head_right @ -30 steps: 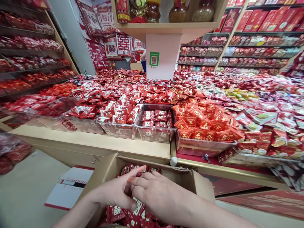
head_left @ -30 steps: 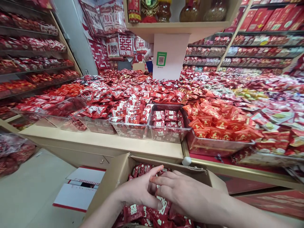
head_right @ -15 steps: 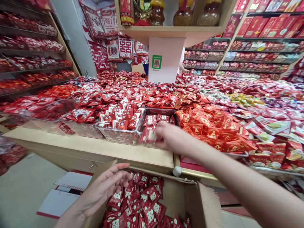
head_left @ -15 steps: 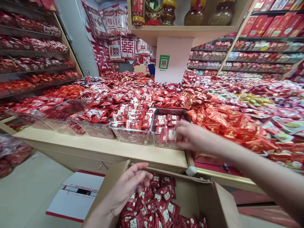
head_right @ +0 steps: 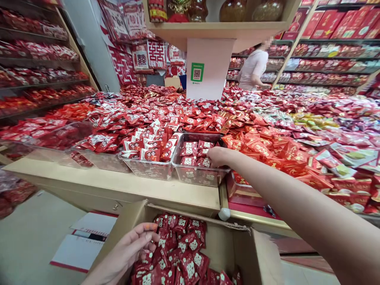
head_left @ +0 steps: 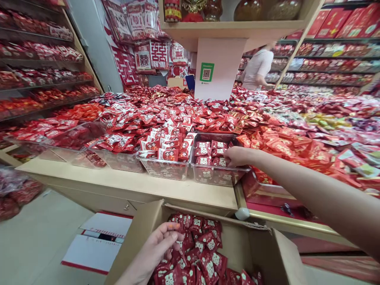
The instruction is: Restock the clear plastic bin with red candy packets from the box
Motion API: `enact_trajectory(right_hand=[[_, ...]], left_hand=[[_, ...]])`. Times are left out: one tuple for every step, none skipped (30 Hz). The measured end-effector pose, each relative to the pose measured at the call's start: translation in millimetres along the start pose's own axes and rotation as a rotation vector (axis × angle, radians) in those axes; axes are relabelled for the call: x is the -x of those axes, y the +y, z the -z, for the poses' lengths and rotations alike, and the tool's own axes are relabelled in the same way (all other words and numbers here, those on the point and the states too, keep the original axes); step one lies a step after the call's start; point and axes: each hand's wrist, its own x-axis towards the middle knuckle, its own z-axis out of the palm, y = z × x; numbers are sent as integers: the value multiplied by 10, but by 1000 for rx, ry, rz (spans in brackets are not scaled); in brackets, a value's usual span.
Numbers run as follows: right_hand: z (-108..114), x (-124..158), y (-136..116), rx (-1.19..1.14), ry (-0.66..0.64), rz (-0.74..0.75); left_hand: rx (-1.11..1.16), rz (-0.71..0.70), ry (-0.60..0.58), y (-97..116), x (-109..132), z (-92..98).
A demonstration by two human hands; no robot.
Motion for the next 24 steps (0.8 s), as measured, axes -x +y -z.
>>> enact_trajectory(right_hand=[[13, -4, -1, 7, 7, -10], [19, -13, -3, 7, 35, -8], [17, -27, -6, 1, 71, 4], [8, -45, -11, -6, 104, 22], [-6, -64, -17, -12, 128, 42], [-24, -83, -24, -16, 143, 64], [-42, -100, -31, -16, 152, 85], [-59, -113, -38, -13, 159, 102], [-73, -122, -44, -9, 164, 117], [-85, -129, -49, -5, 166, 127], [-95, -134, -52, 0, 165, 131], [-102, -140, -52, 4, 158, 126], [-107, -146, -48, 7, 147, 113], [-107, -154, -39, 6, 134, 95], [-101, -160, -25, 1, 122, 77], [-85, -162, -6, -11, 110, 60], [-56, -153, 13, -25, 101, 42], [-14, -126, 27, -38, 103, 23], [38, -75, 29, -48, 129, 4], [92, 3, 10, -59, 186, -11], [136, 110, -37, -79, 267, -21], [156, 242, -117, -116, 361, -24], [134, 394, -233, -176, 443, -9], [59, 553, -380, -261, 488, 20]], left_hand=[[-9, -5, 3, 1, -6, -10], [-14, -12, 6, 0, -13, -21], [-16, -20, 9, -4, -21, -33], [-17, -28, 10, -11, -29, -43], [-20, -32, 6, -20, -36, -51], [-27, -34, 5, -31, -42, -56], [-38, -33, 5, -44, -45, -57], [-50, -29, 0, -58, -46, -55], [-61, -23, -5, -72, -45, -51], [-67, -17, -7, -88, -43, -45], [-69, -10, -6, -104, -40, -38], [-68, -4, -2, -122, -38, -31], [-67, -1, 5, -141, -40, -23], [-70, 1, 13, -160, -46, -16], [-80, -1, 13, -181, -58, -7], [-100, -4, 3, -204, -77, 2], [-133, -11, -8, -228, -102, 11], [-181, -28, -15, -256, -132, 19], [-248, -54, -19, -287, -164, 25], [-334, -85, -14, -324, -196, 28], [-440, -121, -4, -366, -226, 26], [-561, -159, 3, -414, -253, 18], [-693, -190, -5, -468, -274, 4], [-825, -202, -28, -526, -292, -16]])
